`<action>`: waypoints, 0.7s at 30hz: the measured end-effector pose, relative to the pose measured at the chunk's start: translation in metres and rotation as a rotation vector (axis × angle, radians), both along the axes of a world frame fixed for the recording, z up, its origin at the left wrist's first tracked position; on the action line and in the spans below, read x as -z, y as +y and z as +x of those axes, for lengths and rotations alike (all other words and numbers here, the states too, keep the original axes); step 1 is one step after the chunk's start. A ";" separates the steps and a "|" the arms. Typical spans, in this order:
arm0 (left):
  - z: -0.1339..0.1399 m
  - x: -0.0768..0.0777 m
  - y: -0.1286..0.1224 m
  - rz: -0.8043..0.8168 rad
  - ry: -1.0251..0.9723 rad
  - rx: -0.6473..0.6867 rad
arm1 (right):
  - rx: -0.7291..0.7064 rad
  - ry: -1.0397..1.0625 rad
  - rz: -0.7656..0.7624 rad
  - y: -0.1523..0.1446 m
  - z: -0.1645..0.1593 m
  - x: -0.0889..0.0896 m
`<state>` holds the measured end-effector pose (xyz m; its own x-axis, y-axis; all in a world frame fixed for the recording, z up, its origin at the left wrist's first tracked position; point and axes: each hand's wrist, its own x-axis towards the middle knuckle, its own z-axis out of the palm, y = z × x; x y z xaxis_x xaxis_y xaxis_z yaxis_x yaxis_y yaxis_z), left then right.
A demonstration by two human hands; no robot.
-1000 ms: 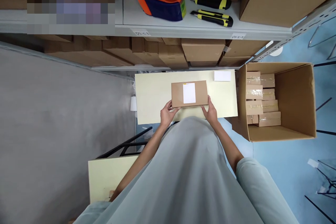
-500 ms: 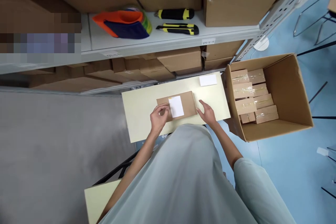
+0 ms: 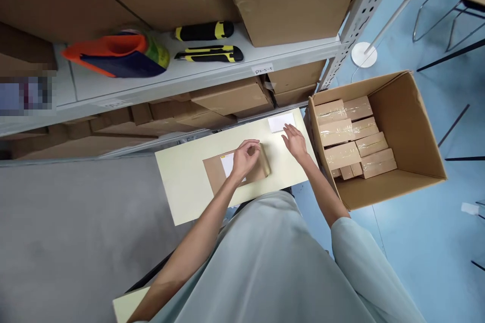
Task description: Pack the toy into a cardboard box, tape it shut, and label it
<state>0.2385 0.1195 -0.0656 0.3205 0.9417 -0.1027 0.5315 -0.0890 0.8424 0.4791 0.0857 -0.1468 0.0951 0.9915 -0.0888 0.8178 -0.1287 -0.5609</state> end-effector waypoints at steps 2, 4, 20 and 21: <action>0.008 0.001 0.002 -0.006 -0.001 0.018 | -0.002 -0.054 -0.080 0.014 0.014 0.007; 0.014 0.002 0.003 -0.015 -0.012 0.029 | -0.036 -0.103 -0.155 0.026 0.028 0.014; 0.039 -0.013 0.005 -0.076 -0.142 -0.008 | -0.392 -0.386 -0.213 0.044 0.066 0.016; 0.039 -0.012 0.005 -0.076 -0.147 -0.005 | -0.398 -0.390 -0.214 0.045 0.066 0.015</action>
